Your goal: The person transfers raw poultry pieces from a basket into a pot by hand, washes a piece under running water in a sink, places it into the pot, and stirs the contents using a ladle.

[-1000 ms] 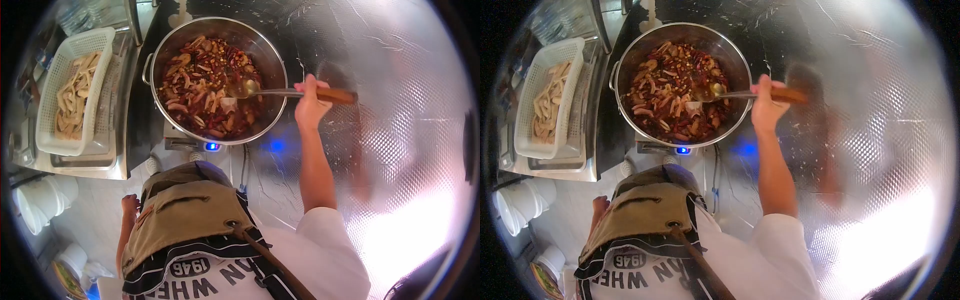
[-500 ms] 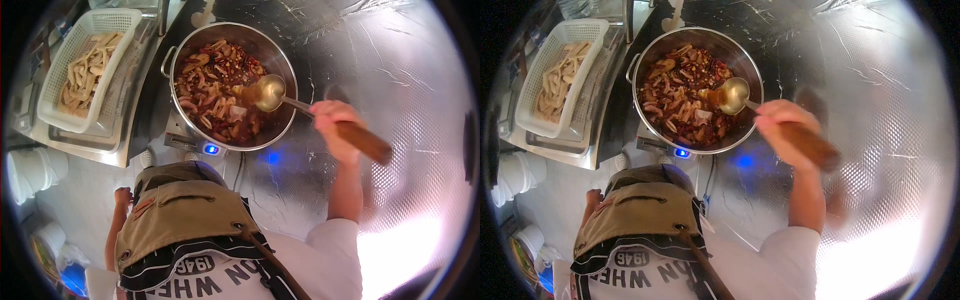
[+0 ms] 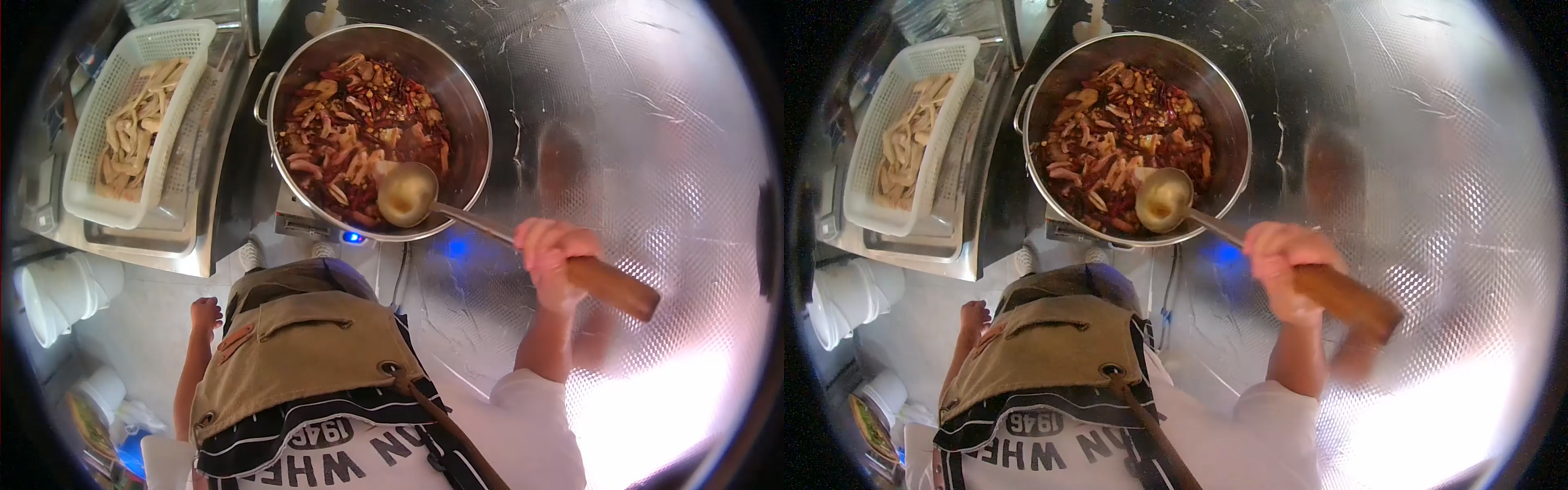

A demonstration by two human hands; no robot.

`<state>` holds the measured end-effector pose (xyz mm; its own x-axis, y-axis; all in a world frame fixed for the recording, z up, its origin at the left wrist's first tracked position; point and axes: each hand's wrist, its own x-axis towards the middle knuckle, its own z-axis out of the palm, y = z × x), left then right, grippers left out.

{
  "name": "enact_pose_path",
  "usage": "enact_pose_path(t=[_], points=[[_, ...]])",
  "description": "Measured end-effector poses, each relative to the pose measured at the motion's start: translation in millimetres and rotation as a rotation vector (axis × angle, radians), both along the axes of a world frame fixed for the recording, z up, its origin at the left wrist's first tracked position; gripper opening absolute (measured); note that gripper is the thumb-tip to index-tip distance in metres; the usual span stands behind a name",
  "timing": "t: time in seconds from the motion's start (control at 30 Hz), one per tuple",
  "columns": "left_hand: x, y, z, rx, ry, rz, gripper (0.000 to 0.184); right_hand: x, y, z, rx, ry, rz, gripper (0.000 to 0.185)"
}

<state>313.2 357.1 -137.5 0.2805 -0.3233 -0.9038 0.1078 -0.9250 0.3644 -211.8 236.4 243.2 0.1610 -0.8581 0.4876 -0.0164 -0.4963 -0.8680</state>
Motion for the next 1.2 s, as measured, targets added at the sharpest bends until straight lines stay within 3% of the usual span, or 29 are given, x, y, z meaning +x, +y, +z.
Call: enact_pose_path(t=[0.07, 0.17, 0.27, 0.47, 0.57, 0.67, 0.77, 0.87, 1.07, 1.2], points=[[-4.0, -7.8, 1.9, -0.004, -0.002, -0.018, 0.011, 15.4, -3.5, -8.8, 0.002, 0.0, 0.102, 0.02], [-9.8, -16.3, 4.9, -0.015, -0.025, -0.062, 0.014, 25.4, -12.2, -16.1, -0.012, 0.29, 0.205, 0.023], [-10.8, -20.0, 1.6, -0.023, -0.025, -0.075, 0.014, 37.5, -21.5, -34.1, -0.091, 0.401, 0.224, 0.026], [-11.1, -13.3, -4.8, 0.0, -0.032, -0.044, 0.012, 18.0, -60.4, -65.4, -0.276, 0.407, 0.195, 0.023], [-5.5, -7.7, -10.2, 0.0, -0.006, -0.041, 0.01, 13.6, -66.1, -38.5, -0.256, 0.312, 0.15, 0.021], [-3.4, -8.4, -15.7, 0.009, -0.012, -0.038, 0.01, 22.2, -60.6, 5.4, -0.239, 0.386, 0.213, 0.019], [-1.1, -10.5, -22.9, 0.016, 0.004, -0.027, 0.011, 39.8, -60.8, 6.4, -0.249, 0.267, 0.278, 0.018], [-1.8, -14.9, -27.4, -0.009, 0.035, -0.045, 0.012, 57.9, -63.8, -12.7, -0.158, 0.33, 0.302, 0.024], [-18.1, -26.9, -5.4, -0.009, -0.044, -0.047, 0.012, 96.7, -55.7, -39.5, -0.185, 0.728, 0.684, 0.023], [-12.3, -18.5, -8.9, 0.007, -0.018, 0.011, 0.009, 81.2, -59.2, -62.6, -0.116, 0.723, 0.542, 0.022]])
